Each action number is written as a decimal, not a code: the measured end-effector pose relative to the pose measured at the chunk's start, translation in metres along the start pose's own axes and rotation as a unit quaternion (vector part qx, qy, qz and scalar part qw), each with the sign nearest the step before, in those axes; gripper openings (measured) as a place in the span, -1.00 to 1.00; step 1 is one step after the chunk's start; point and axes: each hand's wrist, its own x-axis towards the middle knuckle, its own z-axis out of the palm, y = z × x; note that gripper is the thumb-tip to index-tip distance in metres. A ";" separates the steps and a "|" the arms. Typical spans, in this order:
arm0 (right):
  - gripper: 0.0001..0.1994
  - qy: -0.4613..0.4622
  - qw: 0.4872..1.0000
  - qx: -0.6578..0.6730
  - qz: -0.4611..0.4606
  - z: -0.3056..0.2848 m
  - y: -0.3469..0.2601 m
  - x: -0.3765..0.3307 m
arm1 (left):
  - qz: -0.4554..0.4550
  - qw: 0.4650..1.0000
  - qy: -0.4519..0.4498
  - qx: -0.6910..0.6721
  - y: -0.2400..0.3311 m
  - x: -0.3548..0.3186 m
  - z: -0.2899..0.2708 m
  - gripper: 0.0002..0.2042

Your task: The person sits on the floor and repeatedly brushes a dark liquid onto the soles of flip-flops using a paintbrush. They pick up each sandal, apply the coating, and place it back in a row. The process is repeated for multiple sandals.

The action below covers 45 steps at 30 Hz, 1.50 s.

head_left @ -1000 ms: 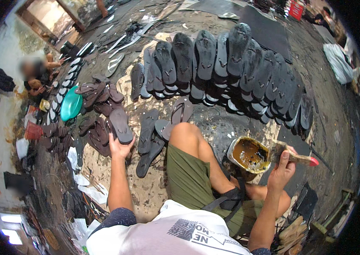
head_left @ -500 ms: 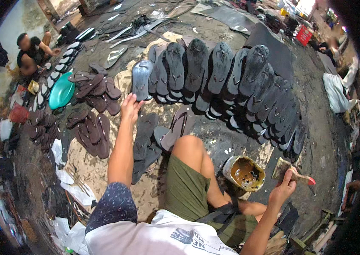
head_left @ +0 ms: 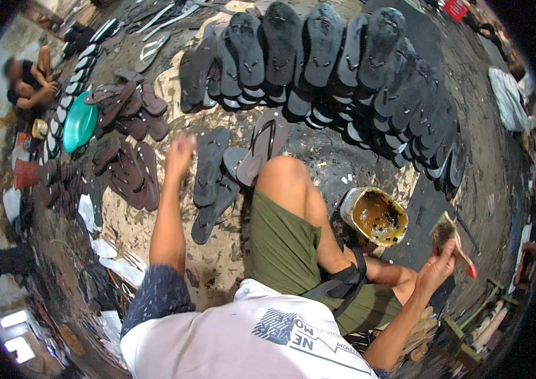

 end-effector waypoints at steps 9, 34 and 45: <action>-0.67 -0.275 0.893 -0.351 -0.064 0.078 0.041 0.014 | -0.188 0.922 -0.025 -0.339 -0.005 -0.135 -0.032 -0.39; -0.81 -0.204 0.948 0.224 -0.094 0.108 -0.048 -0.032 | 0.027 0.727 -0.404 -0.554 0.261 -0.291 0.142 -0.41; -0.78 -0.150 0.954 0.097 -0.239 0.098 -0.057 -0.031 | 0.028 0.722 -0.463 -0.514 0.256 -0.315 0.141 -0.37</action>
